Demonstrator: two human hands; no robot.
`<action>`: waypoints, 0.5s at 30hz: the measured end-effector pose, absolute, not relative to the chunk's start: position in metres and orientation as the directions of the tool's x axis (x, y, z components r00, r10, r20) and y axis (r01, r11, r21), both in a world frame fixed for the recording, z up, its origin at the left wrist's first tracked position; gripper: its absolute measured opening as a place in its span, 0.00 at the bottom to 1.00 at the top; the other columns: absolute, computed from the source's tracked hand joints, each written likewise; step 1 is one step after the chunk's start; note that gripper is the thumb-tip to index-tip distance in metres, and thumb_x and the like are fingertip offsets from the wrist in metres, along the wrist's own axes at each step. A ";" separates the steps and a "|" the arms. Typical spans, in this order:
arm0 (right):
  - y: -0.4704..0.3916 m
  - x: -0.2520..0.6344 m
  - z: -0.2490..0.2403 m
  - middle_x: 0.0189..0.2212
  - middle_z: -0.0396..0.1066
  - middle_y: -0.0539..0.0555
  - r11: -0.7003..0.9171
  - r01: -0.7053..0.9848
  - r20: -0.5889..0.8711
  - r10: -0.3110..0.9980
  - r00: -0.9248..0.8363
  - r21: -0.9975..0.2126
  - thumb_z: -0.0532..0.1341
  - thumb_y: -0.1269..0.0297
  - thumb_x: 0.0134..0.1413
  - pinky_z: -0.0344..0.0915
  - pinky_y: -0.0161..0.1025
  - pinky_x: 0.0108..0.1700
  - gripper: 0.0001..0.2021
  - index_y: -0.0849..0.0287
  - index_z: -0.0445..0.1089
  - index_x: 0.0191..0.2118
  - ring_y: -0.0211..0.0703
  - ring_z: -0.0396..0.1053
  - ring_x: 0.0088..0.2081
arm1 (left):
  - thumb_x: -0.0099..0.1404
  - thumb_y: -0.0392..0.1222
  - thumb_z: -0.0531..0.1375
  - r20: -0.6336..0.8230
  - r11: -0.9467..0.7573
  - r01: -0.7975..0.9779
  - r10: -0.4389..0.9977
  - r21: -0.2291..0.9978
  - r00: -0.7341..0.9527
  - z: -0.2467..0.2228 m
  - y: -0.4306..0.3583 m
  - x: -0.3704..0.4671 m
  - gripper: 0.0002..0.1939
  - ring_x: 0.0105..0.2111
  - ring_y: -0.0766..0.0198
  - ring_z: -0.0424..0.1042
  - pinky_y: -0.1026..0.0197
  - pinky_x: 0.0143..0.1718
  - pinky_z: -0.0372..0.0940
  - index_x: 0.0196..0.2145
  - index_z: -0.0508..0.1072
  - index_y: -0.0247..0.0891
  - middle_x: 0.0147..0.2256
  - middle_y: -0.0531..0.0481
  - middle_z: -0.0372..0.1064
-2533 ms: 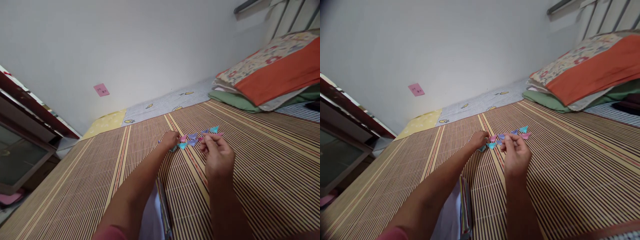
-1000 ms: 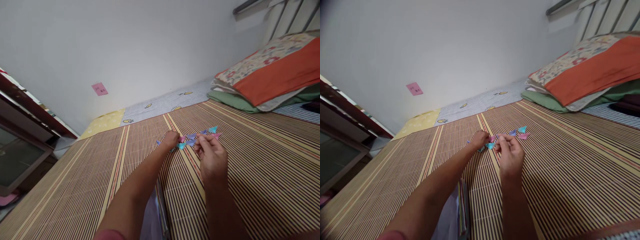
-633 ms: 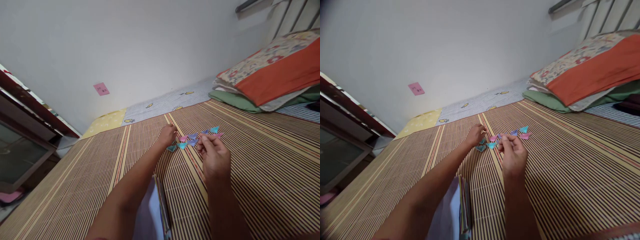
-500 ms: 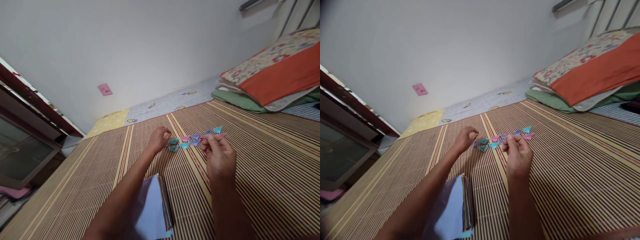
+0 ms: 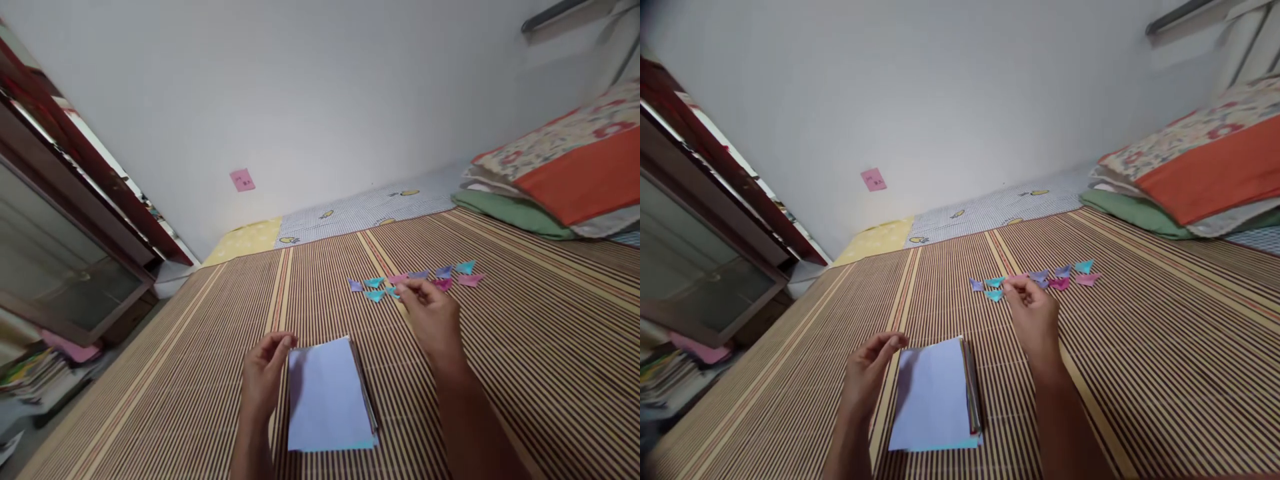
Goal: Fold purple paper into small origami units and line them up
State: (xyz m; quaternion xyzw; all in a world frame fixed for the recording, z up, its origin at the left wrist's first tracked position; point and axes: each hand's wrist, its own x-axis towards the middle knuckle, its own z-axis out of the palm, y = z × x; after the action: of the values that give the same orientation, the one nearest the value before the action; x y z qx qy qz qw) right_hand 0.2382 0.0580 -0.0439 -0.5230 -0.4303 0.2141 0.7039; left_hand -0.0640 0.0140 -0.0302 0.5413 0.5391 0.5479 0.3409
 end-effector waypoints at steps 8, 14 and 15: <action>0.165 0.235 -0.038 0.54 0.72 0.58 0.148 0.670 0.277 0.957 0.089 -0.728 0.62 0.60 0.68 0.74 0.50 0.49 0.14 0.58 0.71 0.55 0.48 0.74 0.48 | 0.56 0.53 0.70 0.192 -0.214 -0.009 0.890 0.977 -0.413 -0.062 0.038 -0.075 0.16 0.34 0.58 0.79 0.55 0.44 0.73 0.34 0.81 0.35 0.30 0.46 0.79; 0.215 0.225 -0.050 0.56 0.71 0.59 0.080 0.873 0.041 0.997 -0.069 -0.481 0.63 0.60 0.68 0.74 0.52 0.50 0.16 0.58 0.70 0.57 0.50 0.74 0.50 | 0.55 0.52 0.72 0.103 -0.182 -0.125 0.878 0.975 -0.467 -0.062 0.041 -0.079 0.17 0.32 0.59 0.80 0.59 0.36 0.75 0.35 0.80 0.35 0.31 0.45 0.81; 0.220 0.221 -0.051 0.56 0.71 0.59 0.089 0.886 0.019 0.996 -0.090 -0.454 0.63 0.60 0.68 0.74 0.52 0.50 0.16 0.58 0.70 0.57 0.50 0.74 0.50 | 0.55 0.53 0.72 0.086 -0.177 -0.150 0.876 0.973 -0.474 -0.062 0.042 -0.079 0.18 0.32 0.59 0.80 0.58 0.36 0.75 0.35 0.80 0.35 0.31 0.45 0.81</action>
State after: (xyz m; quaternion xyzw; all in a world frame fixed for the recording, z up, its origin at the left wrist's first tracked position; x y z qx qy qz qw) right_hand 0.2210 0.2198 -0.0514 -0.6540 -0.7194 0.1663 0.1646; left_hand -0.0794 0.0421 -0.0618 0.3492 0.5201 0.6829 0.3757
